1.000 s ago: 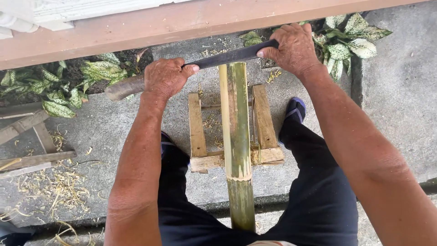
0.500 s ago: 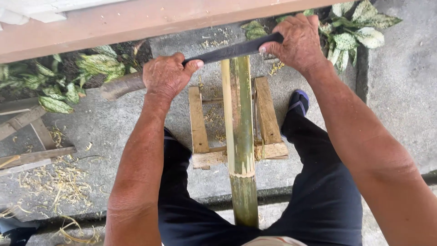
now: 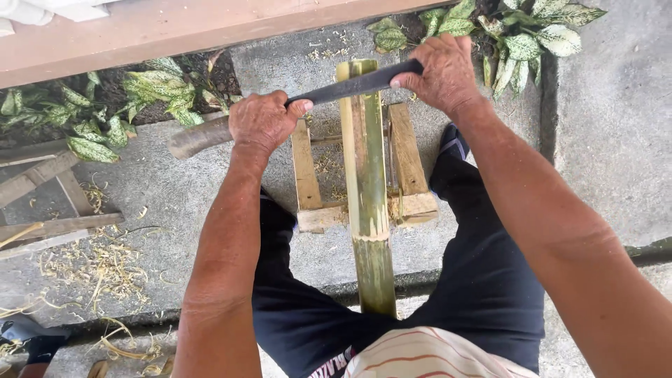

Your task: Scraping and shaving a bamboo pole using a machete.

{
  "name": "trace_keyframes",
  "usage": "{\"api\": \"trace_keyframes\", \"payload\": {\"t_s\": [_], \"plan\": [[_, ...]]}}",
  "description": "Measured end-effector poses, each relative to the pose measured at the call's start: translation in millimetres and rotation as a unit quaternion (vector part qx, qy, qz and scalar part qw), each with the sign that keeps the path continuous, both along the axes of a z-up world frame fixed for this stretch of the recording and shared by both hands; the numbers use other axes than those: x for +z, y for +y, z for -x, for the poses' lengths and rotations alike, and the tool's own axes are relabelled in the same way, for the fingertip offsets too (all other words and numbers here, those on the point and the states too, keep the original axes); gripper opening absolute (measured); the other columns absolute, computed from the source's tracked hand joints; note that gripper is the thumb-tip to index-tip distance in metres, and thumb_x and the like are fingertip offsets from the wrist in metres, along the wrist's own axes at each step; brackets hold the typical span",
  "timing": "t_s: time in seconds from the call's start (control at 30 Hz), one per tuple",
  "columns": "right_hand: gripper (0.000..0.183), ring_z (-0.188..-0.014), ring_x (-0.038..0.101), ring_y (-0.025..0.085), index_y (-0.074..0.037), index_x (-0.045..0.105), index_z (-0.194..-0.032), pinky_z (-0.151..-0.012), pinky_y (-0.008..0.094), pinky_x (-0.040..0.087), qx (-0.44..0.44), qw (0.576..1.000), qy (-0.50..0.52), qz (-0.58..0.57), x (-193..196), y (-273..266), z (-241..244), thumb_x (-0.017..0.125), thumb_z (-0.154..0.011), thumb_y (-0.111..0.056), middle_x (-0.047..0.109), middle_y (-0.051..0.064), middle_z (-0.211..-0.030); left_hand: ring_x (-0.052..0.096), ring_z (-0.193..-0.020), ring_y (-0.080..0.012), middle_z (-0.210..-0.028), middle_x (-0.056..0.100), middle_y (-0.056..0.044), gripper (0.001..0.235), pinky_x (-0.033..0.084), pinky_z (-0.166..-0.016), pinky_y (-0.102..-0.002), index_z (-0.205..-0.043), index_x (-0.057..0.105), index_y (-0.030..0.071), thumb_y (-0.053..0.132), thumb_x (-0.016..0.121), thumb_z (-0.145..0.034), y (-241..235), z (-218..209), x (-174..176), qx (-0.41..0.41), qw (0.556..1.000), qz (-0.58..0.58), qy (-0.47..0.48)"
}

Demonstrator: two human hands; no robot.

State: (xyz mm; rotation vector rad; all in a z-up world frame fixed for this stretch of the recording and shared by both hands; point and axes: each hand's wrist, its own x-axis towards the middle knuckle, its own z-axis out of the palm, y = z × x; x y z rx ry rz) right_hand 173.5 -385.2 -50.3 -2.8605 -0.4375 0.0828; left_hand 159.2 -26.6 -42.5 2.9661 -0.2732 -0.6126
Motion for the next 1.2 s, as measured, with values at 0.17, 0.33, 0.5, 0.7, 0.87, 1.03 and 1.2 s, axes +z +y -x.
{"api": "trace_keyframes", "payload": {"t_s": [0.17, 0.33, 0.5, 0.7, 0.87, 1.03, 1.2], "plan": [[0.069, -0.097, 0.054, 0.023, -0.015, 0.073, -0.089, -0.098, 0.041, 0.035, 0.008, 1.000, -0.002, 0.016, -8.7, 2.6, 44.5, 0.059, -0.082, -0.082, 0.062, 0.004, -0.086, 0.071, -0.089, -0.0309, -0.080, 0.074, -0.010, 0.078, 0.051, -0.080, -0.053, -0.096, 0.077, 0.018, 0.083, 0.034, -0.092, 0.1, 44.6, 9.0, 0.006, 1.000, 0.023, -0.011], [0.066, -0.096, 0.055, 0.023, -0.016, 0.073, -0.087, -0.097, 0.041, 0.036, -0.001, 0.999, 0.004, 0.034, -10.1, 6.7, 102.4, 0.055, -0.089, -0.080, 0.062, 0.004, -0.087, 0.071, -0.084, -0.0301, -0.077, 0.074, -0.010, 0.076, 0.052, -0.079, -0.052, -0.097, 0.077, 0.019, 0.082, 0.035, -0.091, 2.2, 98.1, 15.6, 0.010, 0.999, 0.030, 0.008], [0.068, -0.093, 0.055, 0.024, -0.016, 0.074, -0.089, -0.095, 0.043, 0.037, -0.014, 1.000, 0.017, -0.005, 10.0, 17.8, 179.3, 0.050, -0.085, -0.079, 0.063, 0.004, -0.083, 0.074, -0.077, -0.0270, -0.077, 0.074, -0.010, 0.079, 0.056, -0.077, -0.049, -0.096, 0.075, 0.015, 0.081, 0.031, -0.096, 8.6, 169.0, 7.3, -0.003, 0.998, 0.014, 0.062], [0.061, -0.093, 0.058, 0.025, -0.017, 0.075, -0.090, -0.092, 0.044, 0.038, -0.018, 0.999, 0.036, 0.036, 9.4, 25.1, 256.9, 0.055, -0.085, -0.074, 0.066, 0.004, -0.085, 0.071, -0.070, -0.0320, -0.070, 0.074, -0.012, 0.073, 0.056, -0.072, -0.051, -0.092, 0.076, 0.016, 0.077, 0.037, -0.093, 16.7, 242.4, 9.6, -0.026, 0.997, 0.067, 0.018], [0.063, -0.091, 0.059, 0.022, -0.016, 0.074, -0.091, -0.093, 0.041, 0.039, 0.014, 0.999, -0.031, -0.007, 3.9, 22.9, 241.5, 0.054, -0.080, -0.075, 0.065, 0.000, -0.087, 0.071, -0.070, -0.0312, -0.072, 0.074, -0.012, 0.073, 0.058, -0.074, -0.046, -0.084, 0.077, 0.018, 0.082, 0.042, -0.088, 25.3, 250.0, -19.6, 0.000, 0.996, 0.082, -0.026], [0.058, -0.087, 0.059, 0.020, -0.022, 0.074, -0.085, -0.090, 0.041, 0.040, 0.024, 0.996, 0.033, 0.080, 10.9, 22.2, 130.0, 0.054, -0.084, -0.077, 0.062, -0.001, -0.081, 0.066, -0.064, -0.0198, -0.068, 0.065, -0.003, 0.073, 0.056, -0.063, -0.044, -0.090, 0.072, 0.018, 0.080, 0.035, -0.093, 11.4, 136.8, -6.1, 0.031, 0.992, 0.040, 0.118], [0.057, -0.078, 0.056, 0.020, -0.023, 0.074, -0.083, -0.084, 0.041, 0.039, 0.016, 0.988, 0.035, 0.151, 27.6, 28.1, 1.2, 0.057, -0.088, -0.077, 0.061, -0.001, -0.075, 0.043, -0.053, -0.0108, -0.061, 0.041, 0.007, 0.069, 0.041, -0.054, -0.038, -0.083, 0.067, 0.023, 0.084, 0.036, -0.089, 8.5, 16.7, -20.8, 0.083, 0.982, 0.072, 0.152]]}}
